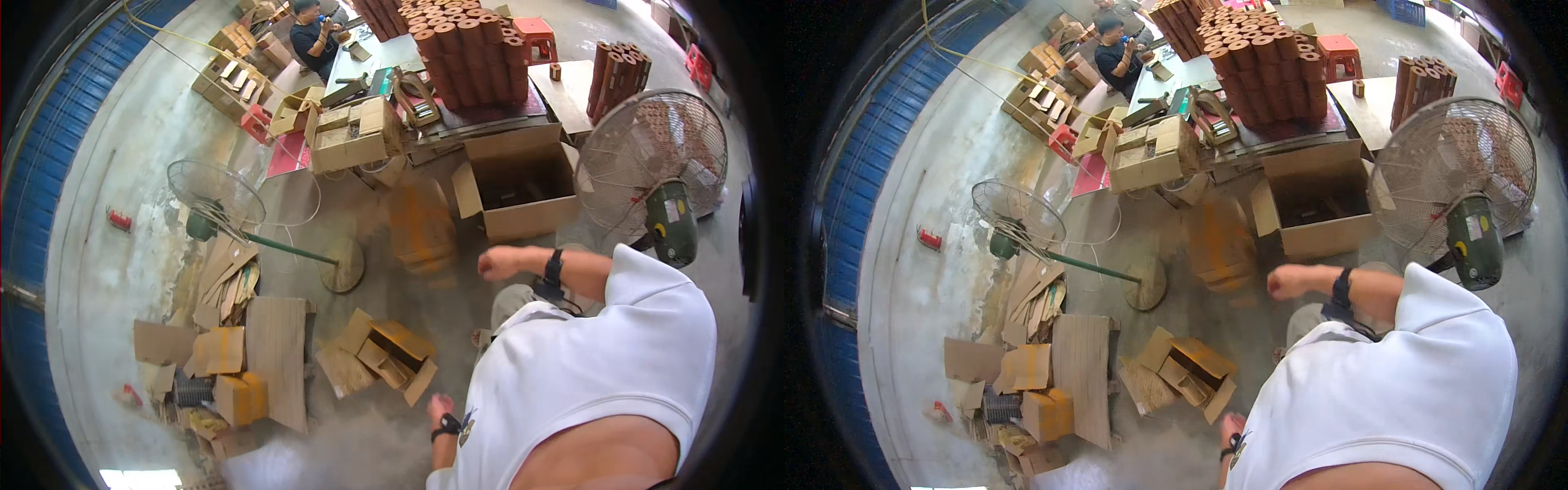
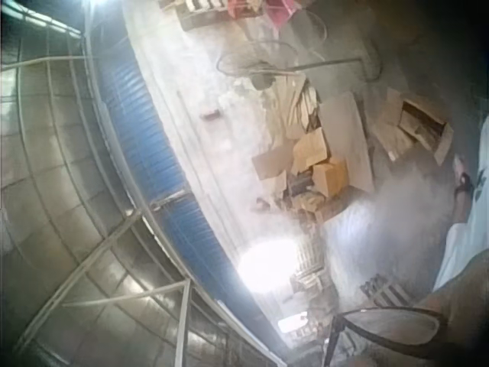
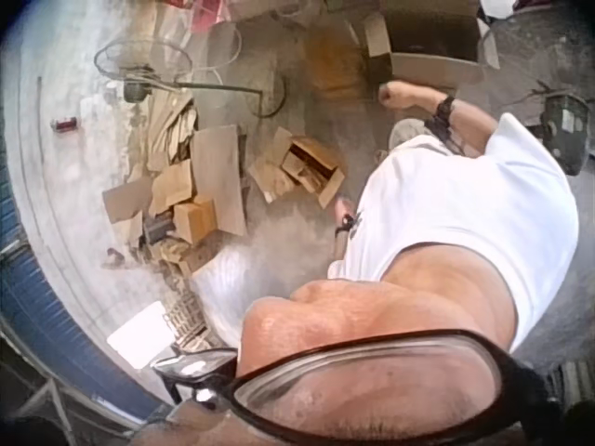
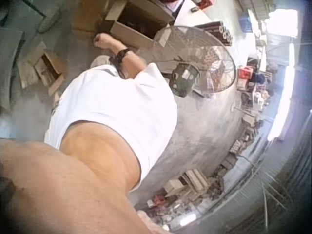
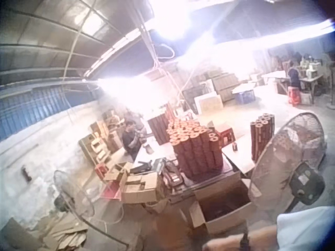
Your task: The person is assembling cylindrical bamboo or wood components, possibly for a manufacturing task.
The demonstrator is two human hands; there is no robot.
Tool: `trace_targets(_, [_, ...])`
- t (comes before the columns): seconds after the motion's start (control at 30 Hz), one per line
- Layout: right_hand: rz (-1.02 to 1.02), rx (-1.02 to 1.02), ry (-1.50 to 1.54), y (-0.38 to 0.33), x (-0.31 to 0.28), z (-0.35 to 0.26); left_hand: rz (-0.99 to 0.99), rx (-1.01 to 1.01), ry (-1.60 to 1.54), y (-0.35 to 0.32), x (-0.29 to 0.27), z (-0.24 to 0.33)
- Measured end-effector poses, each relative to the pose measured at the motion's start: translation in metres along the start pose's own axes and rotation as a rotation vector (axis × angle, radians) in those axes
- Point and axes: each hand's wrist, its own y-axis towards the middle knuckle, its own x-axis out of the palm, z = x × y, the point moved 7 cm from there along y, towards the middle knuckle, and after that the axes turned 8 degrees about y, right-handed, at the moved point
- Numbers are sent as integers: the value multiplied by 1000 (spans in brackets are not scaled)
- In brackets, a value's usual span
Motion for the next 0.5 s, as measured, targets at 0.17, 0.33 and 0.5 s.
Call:
trace_targets(0.17, [310,-54,-54,123,-119,-31,43,320,304,-34,90,211])
trace_targets(0.33, [529,-159,-189,308,-245,-54,194,469,208,-71,96,248])
trace_targets(0.5, [658,-13,-191,428,-322,-61,211,202,716,-90,52,138])
